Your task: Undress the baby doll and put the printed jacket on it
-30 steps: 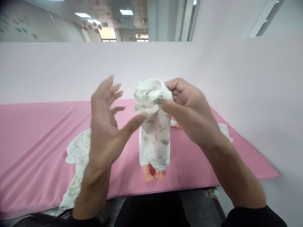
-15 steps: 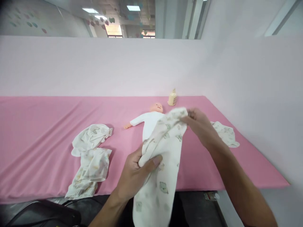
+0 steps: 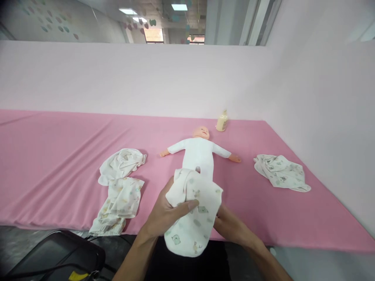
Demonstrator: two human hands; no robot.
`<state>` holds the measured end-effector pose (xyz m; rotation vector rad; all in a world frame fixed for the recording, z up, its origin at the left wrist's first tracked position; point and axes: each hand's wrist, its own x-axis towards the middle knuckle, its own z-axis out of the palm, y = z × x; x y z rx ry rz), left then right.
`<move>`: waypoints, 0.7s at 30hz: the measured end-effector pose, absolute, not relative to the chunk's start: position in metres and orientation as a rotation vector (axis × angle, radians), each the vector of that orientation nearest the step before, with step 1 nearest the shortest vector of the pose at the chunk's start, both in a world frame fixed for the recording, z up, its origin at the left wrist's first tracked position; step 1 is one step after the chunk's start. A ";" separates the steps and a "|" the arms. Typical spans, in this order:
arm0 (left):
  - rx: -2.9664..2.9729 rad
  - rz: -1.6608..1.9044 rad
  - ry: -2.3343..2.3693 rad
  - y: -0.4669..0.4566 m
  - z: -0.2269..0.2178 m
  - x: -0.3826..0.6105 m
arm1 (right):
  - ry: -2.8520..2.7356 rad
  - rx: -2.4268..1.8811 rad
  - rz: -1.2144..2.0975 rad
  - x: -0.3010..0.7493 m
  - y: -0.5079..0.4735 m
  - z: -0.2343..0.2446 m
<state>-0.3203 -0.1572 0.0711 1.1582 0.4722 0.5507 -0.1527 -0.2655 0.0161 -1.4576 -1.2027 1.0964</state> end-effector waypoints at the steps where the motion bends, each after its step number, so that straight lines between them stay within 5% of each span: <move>1: 1.136 0.576 0.510 -0.157 0.069 -0.320 | -1.173 -1.470 1.109 -0.152 -0.267 0.017; 13: 1.377 0.602 0.609 -0.171 0.028 -0.289 | -0.716 -1.430 1.173 -0.156 -0.281 0.019; 21: 1.459 0.635 0.782 -0.159 0.007 -0.316 | -0.169 -1.710 0.684 -0.044 -0.370 -0.002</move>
